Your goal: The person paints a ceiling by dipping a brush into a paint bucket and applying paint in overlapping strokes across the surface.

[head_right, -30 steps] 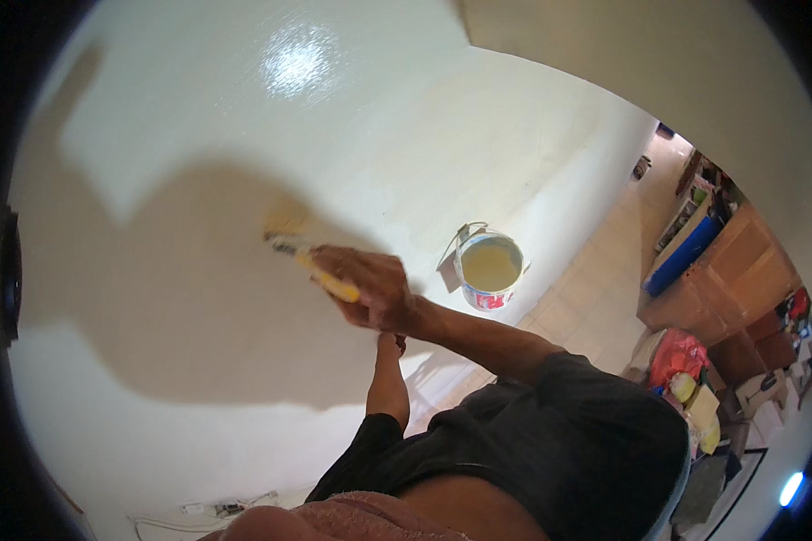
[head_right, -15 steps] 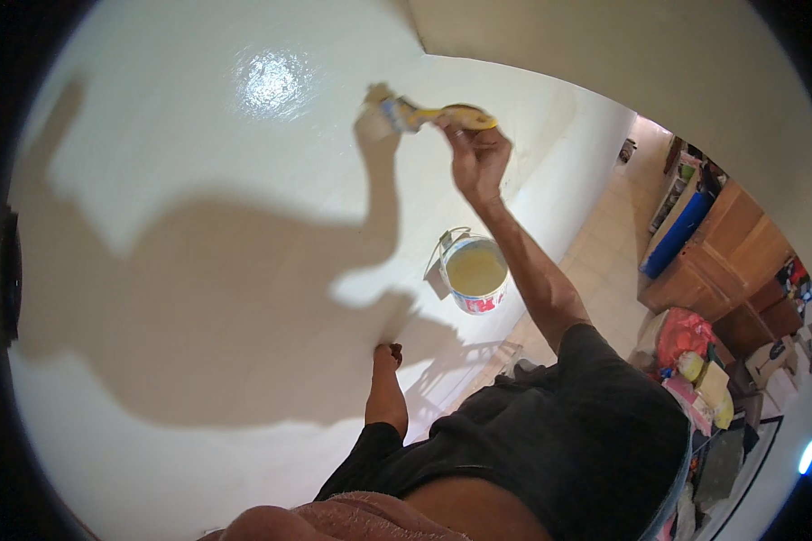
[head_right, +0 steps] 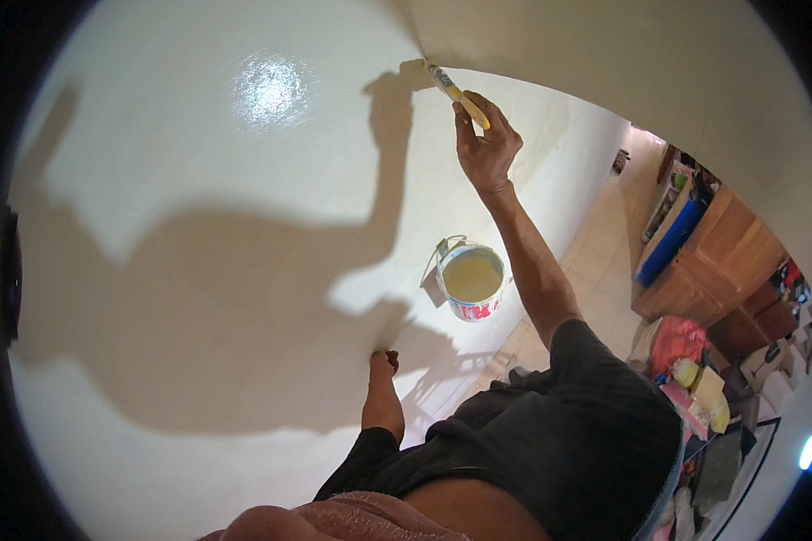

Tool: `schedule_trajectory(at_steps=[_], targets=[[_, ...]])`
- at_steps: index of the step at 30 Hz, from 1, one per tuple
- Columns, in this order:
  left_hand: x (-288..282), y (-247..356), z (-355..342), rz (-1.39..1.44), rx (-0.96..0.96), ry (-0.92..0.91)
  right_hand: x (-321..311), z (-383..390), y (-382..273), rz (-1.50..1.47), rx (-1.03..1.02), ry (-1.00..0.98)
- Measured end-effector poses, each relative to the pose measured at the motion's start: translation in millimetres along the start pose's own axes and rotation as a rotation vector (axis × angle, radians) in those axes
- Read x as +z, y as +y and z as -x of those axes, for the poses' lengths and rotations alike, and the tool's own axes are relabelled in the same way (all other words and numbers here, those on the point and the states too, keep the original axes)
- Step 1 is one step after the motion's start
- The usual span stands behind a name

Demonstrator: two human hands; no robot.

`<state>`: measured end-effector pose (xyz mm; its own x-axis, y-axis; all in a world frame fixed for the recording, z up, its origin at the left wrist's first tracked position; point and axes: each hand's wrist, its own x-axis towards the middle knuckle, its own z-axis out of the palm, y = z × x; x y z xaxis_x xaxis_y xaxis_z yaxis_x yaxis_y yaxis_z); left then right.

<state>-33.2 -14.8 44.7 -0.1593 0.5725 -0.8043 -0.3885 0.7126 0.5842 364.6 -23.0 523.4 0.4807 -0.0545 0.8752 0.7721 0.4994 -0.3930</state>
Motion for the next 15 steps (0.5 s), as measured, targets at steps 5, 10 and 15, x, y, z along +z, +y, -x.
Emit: schedule_trajectory(at_steps=[5,10,15], targets=[[8,1,14,0.037,0.019,0.040,11,29,-36,-0.043,0.061,-0.115],[-3,-2,-3,0.037,-0.003,0.050,2,78,-132,-0.132,-0.034,-0.409],[1,6,9,0.016,0.023,0.078,13,125,-195,-0.597,-0.174,-0.442]])
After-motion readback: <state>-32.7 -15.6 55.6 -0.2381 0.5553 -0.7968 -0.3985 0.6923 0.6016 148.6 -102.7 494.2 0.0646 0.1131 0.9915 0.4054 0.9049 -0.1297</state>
